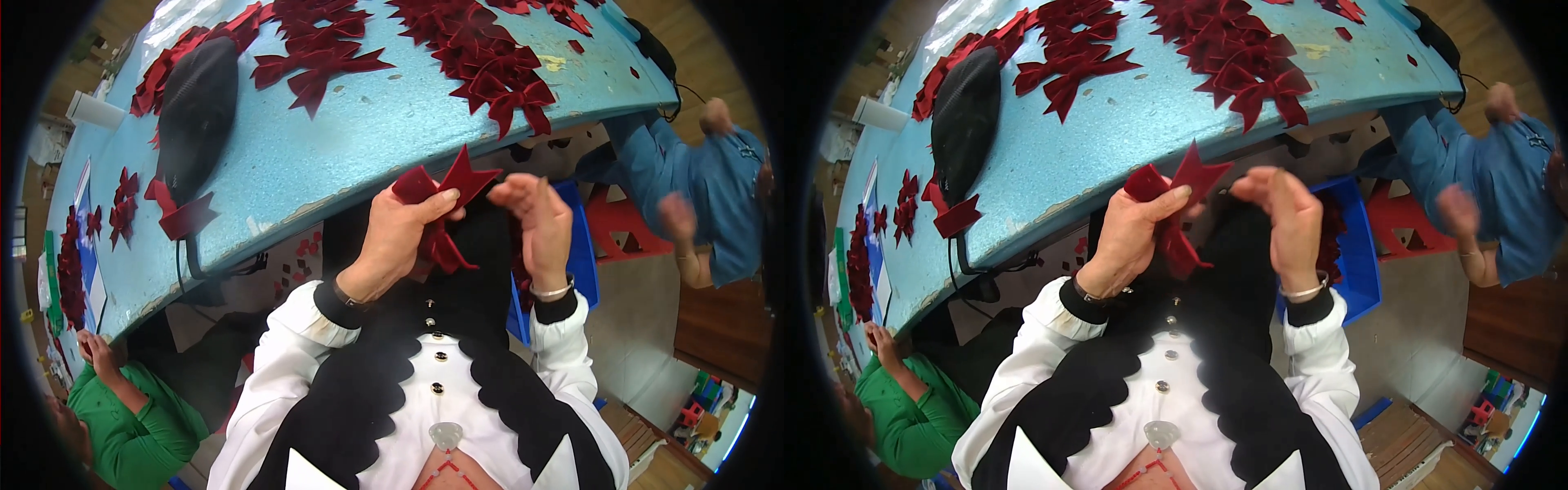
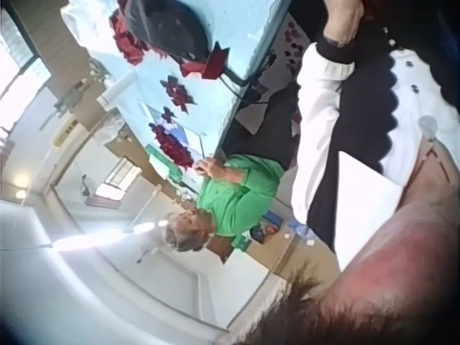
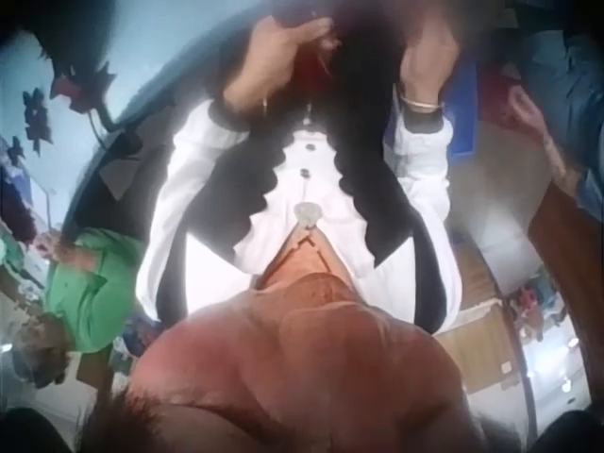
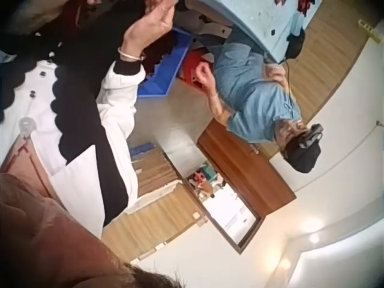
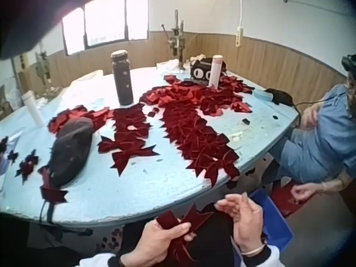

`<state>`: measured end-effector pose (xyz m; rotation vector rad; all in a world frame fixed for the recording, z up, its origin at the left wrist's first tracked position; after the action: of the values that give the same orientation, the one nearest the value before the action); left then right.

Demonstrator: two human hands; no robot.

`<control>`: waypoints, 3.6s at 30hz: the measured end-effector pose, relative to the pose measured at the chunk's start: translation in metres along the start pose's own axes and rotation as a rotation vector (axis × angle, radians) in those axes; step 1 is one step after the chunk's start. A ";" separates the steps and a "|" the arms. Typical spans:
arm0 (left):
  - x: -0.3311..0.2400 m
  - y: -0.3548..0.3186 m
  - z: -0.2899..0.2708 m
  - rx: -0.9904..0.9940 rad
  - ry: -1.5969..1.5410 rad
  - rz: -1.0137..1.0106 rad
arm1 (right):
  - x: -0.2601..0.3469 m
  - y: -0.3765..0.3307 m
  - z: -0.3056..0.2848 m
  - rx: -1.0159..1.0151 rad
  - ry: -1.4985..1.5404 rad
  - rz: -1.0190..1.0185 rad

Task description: Assembling and tying red fabric ribbons into decorative bows at a workbench.

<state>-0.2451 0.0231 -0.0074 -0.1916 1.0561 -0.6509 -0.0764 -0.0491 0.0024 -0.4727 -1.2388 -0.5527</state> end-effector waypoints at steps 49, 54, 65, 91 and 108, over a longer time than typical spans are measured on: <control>-0.123 0.051 -0.077 -0.215 0.093 0.358 | -0.006 0.128 0.196 0.437 -0.473 -0.214; -0.129 0.059 -0.078 -0.262 0.071 0.350 | -0.012 0.141 0.204 0.408 -0.555 -0.311; -0.154 0.012 -0.076 -0.499 1.155 1.168 | 0.017 0.098 0.182 0.279 -0.571 -0.875; -0.112 0.052 -0.056 -0.080 1.624 1.168 | -0.022 0.066 0.188 0.560 -1.179 -1.191; -0.134 0.034 -0.058 -0.149 1.419 1.291 | 0.001 0.057 0.190 0.491 -0.894 -1.195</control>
<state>-0.3247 0.1371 0.0489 0.9265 2.2038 0.6513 -0.1824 0.1116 0.0507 0.6006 -2.4307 -1.0299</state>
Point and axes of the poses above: each hand's wrist, its own y-axis towards the middle knuckle, its own z-axis out of the palm, x = y × z, the point moved 4 cm from there along y, towards the middle knuckle, and after that the axes turned 10 degrees about -x, right-handed, at the moved point
